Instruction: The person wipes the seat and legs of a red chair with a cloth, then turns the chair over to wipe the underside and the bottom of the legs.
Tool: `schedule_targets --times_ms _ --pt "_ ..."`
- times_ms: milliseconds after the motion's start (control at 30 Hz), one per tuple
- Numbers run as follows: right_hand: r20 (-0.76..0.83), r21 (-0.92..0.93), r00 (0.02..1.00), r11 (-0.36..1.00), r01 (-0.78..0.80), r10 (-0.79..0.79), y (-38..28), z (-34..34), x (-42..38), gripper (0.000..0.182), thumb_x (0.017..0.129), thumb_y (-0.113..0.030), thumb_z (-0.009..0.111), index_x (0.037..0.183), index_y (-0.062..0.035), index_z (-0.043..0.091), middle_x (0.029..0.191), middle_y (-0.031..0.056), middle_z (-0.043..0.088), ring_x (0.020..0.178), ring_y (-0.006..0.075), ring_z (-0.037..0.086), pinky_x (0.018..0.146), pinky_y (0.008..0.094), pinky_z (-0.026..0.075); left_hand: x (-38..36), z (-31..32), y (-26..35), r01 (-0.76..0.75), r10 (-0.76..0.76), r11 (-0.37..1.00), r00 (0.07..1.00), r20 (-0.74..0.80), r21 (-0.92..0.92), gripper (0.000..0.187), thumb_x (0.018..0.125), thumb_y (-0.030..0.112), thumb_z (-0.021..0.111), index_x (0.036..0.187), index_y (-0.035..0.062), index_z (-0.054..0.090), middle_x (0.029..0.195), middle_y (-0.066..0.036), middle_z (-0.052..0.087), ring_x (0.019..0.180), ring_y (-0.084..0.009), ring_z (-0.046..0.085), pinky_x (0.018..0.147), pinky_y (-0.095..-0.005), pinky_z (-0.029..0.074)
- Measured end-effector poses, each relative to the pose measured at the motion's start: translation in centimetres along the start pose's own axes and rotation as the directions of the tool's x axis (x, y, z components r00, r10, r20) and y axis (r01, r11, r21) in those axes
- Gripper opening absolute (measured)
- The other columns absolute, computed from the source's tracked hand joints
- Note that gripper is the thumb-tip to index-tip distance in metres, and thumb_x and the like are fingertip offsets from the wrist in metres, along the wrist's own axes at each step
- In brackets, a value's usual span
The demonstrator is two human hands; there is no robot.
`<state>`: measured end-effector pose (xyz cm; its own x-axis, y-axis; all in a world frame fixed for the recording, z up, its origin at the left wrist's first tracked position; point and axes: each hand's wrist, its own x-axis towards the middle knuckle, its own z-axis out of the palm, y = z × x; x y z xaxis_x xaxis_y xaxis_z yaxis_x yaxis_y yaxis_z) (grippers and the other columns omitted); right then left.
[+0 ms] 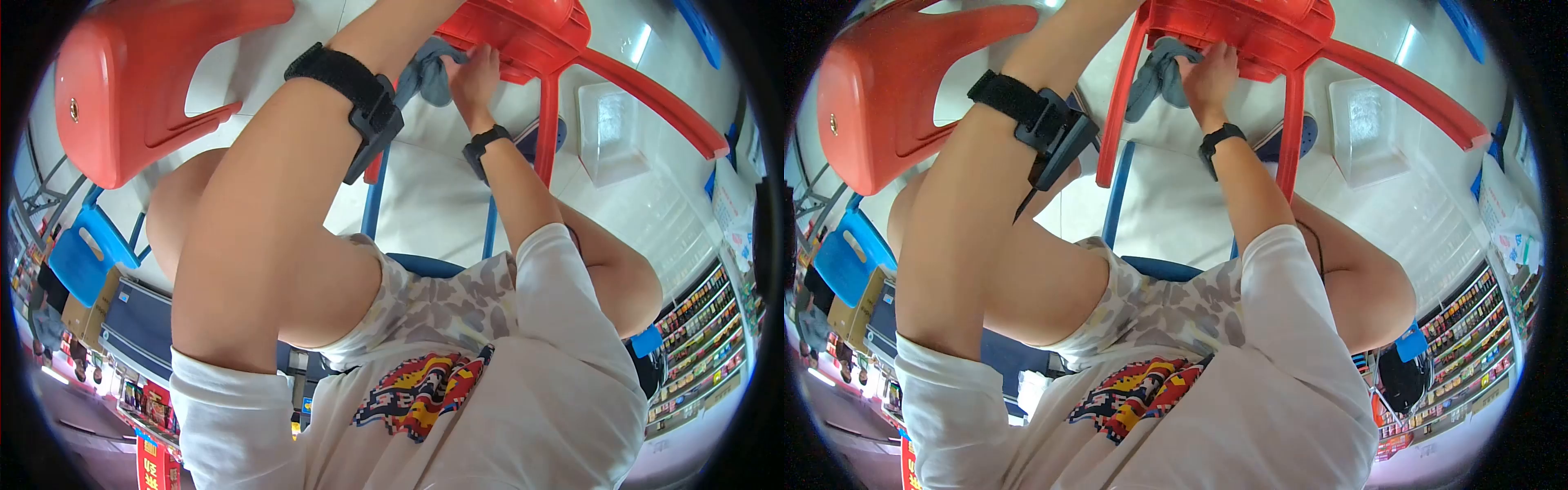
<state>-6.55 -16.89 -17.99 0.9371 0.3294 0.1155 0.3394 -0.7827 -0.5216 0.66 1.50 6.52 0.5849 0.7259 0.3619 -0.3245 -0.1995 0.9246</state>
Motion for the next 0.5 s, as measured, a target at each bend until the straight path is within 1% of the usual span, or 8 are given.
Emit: schedule_targets --times_ms 33,67,100,133,167,233,367,500 --pt "0.03 -0.014 0.98 0.98 -0.198 0.199 0.3 1.1 -0.7 0.046 0.069 -0.034 0.088 0.097 -0.0038 0.069 0.095 0.0191 0.069 0.09 0.0418 0.068 0.082 0.0489 0.055 -0.1 0.0 0.1 -0.005 0.005 1.0 1.0 0.002 -0.019 0.022 0.08 0.003 0.068 0.066 -0.0009 0.051 0.061 0.002 0.043 0.062 -0.007 0.04 0.054 -0.031 0.036" --pt "0.034 -0.01 0.98 0.98 -0.197 0.197 -0.3 1.4 -0.3 0.046 0.069 -0.034 0.088 0.097 -0.0038 0.069 0.095 0.0191 0.069 0.09 0.0418 0.068 0.082 0.0489 0.055 -0.2 0.0 0.1 -0.01 0.01 0.999 1.0 0.002 -0.037 0.021 0.08 0.003 0.068 0.066 -0.0013 0.052 0.061 0.002 0.044 0.062 -0.007 0.04 0.054 -0.0308 0.036" --pt "0.19 -0.007 0.815 0.831 -0.557 0.548 -1.0 1.7 0.1 0.054 0.069 -0.039 0.088 0.101 0.0001 0.07 0.101 0.022 0.071 0.099 0.042 0.068 0.087 0.0471 0.054 -0.2 0.0 -0.1 -0.008 0.008 1.0 1.0 0.002 -0.03 0.021 0.08 0.003 0.068 0.066 -0.0013 0.052 0.061 0.002 0.044 0.062 -0.007 0.04 0.054 -0.0308 0.036" --pt "0.33 -0.067 0.507 0.556 -0.829 0.796 -1.7 2.0 0.2 0.062 0.069 -0.045 0.088 0.105 0.0041 0.071 0.108 0.0249 0.072 0.107 0.0421 0.068 0.093 0.0454 0.054 -0.1 0.0 -0.2 0.006 -0.006 1.0 1.0 -0.002 -0.031 0.02 0.08 0.003 0.068 0.067 -0.0015 0.053 0.061 0.001 0.044 0.062 -0.0071 0.04 0.054 -0.0309 0.037" --pt "0.336 -0.066 0.505 0.554 -0.83 0.795 -1.8 2.9 -0.2 0.062 0.069 -0.045 0.088 0.105 0.0041 0.071 0.108 0.0249 0.072 0.107 0.0421 0.068 0.093 0.0454 0.054 0.0 0.0 -0.3 0.017 -0.017 0.999 1.0 -0.004 -0.032 0.02 0.079 0.003 0.068 0.068 -0.0017 0.053 0.061 0.001 0.045 0.062 -0.0073 0.041 0.054 -0.0309 0.037" --pt "0.404 0.184 0.408 0.364 -0.913 0.819 -2.3 5.1 -0.7 0.074 0.072 -0.052 0.083 0.109 0.01 0.071 0.12 0.0292 0.07 0.117 0.0407 0.066 0.1 0.0431 0.052 0.1 0.1 -0.4 0.015 -0.015 0.999 1.0 -0.001 -0.036 0.019 0.08 0.004 0.068 0.068 -0.0019 0.054 0.061 0.001 0.045 0.062 -0.0074 0.041 0.054 -0.0312 0.038" --pt "0.382 0.117 0.37 0.353 -0.928 0.847 -2.6 8.3 0.3 0.077 0.072 -0.057 0.081 0.109 0.0095 0.07 0.121 0.0291 0.069 0.117 0.0404 0.067 0.102 0.0439 0.051 -0.1 -0.1 -0.2 -0.004 0.004 0.999 1.0 0.004 -0.051 0.018 0.08 0.004 0.067 0.069 -0.0022 0.055 0.062 -0.001 0.046 0.063 -0.0079 0.042 0.055 -0.0322 0.039" --pt "0.471 0.192 0.396 0.347 -0.918 0.788 -2.4 9.0 1.0 0.084 0.073 -0.057 0.08 0.123 0.0087 0.063 0.128 0.0307 0.065 0.121 0.0424 0.064 0.106 0.0446 0.049 0.1 -0.3 -0.4 -0.009 0.009 0.999 1.0 0.005 -0.05 0.018 0.081 0.004 0.067 0.069 -0.0025 0.054 0.061 -0.001 0.045 0.063 -0.008 0.042 0.055 -0.0321 0.039"
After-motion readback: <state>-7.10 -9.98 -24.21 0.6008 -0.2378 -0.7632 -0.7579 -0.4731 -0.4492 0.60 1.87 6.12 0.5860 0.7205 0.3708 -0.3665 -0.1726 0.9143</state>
